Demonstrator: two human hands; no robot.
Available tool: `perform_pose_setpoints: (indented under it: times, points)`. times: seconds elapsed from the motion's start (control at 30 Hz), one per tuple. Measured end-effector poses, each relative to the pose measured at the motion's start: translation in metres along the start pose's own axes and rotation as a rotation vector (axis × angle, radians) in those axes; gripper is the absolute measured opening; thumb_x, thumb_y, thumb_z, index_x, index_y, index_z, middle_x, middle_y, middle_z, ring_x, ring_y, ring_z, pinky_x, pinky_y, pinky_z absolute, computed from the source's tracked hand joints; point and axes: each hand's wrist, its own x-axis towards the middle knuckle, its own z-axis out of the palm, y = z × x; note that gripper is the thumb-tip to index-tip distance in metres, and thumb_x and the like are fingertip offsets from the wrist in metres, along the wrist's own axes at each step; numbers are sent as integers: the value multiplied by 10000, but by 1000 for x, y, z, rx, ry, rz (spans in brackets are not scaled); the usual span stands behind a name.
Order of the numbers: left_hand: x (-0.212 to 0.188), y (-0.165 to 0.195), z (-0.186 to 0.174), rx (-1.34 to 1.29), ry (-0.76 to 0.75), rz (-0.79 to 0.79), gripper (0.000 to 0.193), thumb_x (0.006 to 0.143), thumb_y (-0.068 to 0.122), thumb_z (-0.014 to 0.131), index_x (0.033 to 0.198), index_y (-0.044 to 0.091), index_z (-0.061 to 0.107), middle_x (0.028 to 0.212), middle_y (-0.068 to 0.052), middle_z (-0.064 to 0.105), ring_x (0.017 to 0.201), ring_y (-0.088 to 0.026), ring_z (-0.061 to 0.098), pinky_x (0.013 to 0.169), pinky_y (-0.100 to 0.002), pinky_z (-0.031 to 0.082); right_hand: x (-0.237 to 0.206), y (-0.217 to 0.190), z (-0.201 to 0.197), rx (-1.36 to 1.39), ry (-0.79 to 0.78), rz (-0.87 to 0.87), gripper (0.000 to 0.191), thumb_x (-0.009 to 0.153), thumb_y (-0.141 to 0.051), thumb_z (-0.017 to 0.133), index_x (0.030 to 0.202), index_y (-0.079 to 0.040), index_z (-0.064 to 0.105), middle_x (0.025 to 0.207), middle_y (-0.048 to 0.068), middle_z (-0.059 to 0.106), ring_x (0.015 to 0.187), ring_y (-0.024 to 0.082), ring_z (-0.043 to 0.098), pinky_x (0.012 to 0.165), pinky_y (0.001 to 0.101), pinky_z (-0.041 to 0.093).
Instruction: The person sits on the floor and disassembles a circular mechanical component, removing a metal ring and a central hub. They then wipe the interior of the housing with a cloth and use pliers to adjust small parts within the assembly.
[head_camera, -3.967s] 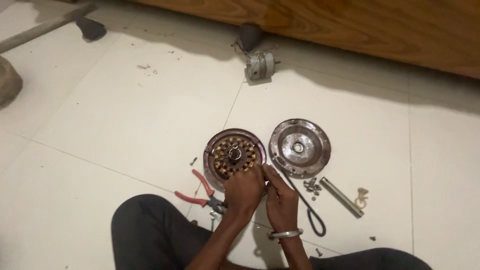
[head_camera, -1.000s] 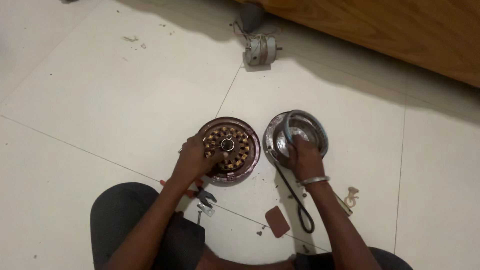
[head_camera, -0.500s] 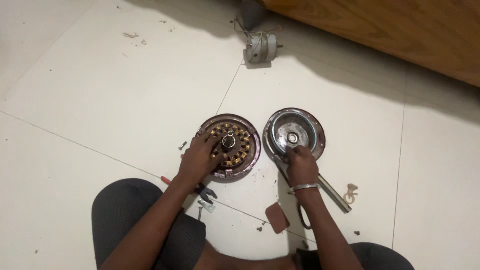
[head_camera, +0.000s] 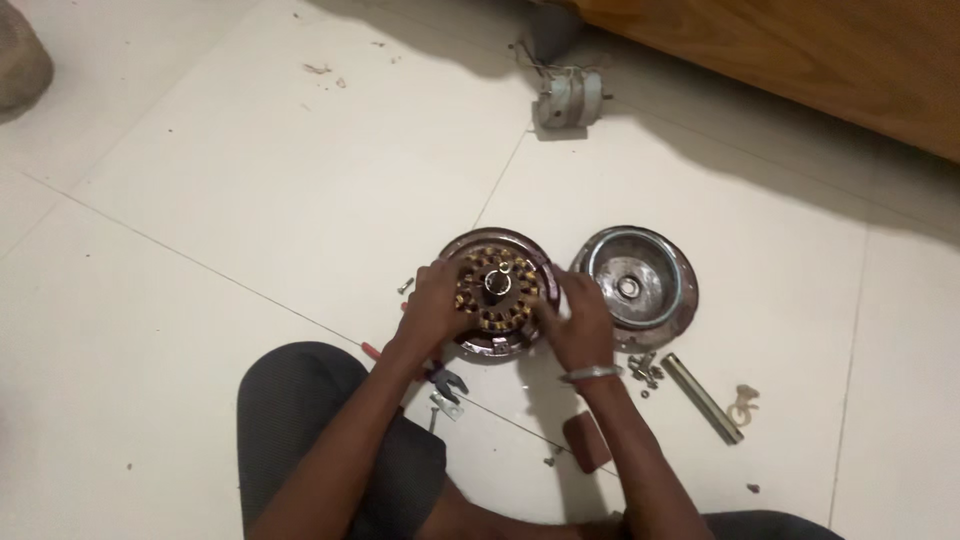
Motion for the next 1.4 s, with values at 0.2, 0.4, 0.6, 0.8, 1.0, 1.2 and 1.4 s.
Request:
perform_pose_setpoints:
  times: [0.2,0.4,0.6,0.8,1.0,1.2,1.4]
  points:
    - [34,-39,9,-105,138,-178,512,813,60,635,1308,-36,544,1206,-297,633,1164,-463,594,1001,-489,503,43,-32,61,-36,-97,-78,571,707,-277,902,1149,6,677,1147,209,663,1067,389,640,910,463,528]
    - [40,-59,16,-52,226,-134,288,956,127,585,1198,-26,621,1047,-290,697,1012,-477,662,887,-540,508,56,-32,70,116,-223,153,323,686,-122,875,986,-84,761,990,132,735,895,299,735,820,395,597]
    - [35,-52,8,-106,263,-192,291,914,166,630,1160,13,664,1012,-253,723,992,-449,681,857,-517,528,66,-35,52,255,-317,-114,408,661,-22,825,1039,-173,797,1065,94,781,932,260,760,821,365,608]
    - [30,-60,11,-191,237,-254,274,868,171,660,1106,40,697,1013,-230,727,982,-430,695,848,-491,541,68,-45,58,110,-258,-10,240,720,-231,893,946,-175,838,977,114,790,847,266,759,771,369,599]
    - [16,-66,16,-214,201,-200,269,736,157,746,920,-18,661,899,-268,693,904,-458,693,800,-520,540,56,-52,59,17,-202,193,267,767,-323,867,933,-116,831,817,173,771,679,260,764,673,369,617]
    - [13,-62,14,-131,202,-221,239,754,182,743,910,14,678,962,-281,688,952,-502,653,818,-554,523,41,-54,59,123,-179,244,191,789,-258,842,915,-115,835,838,158,782,698,237,778,667,362,626]
    - [17,-74,23,-115,362,-4,276,760,155,705,995,14,666,1011,-264,678,1011,-498,612,875,-564,478,51,-32,59,148,-358,-74,203,727,-66,822,920,-121,843,944,105,806,806,232,786,793,344,628]
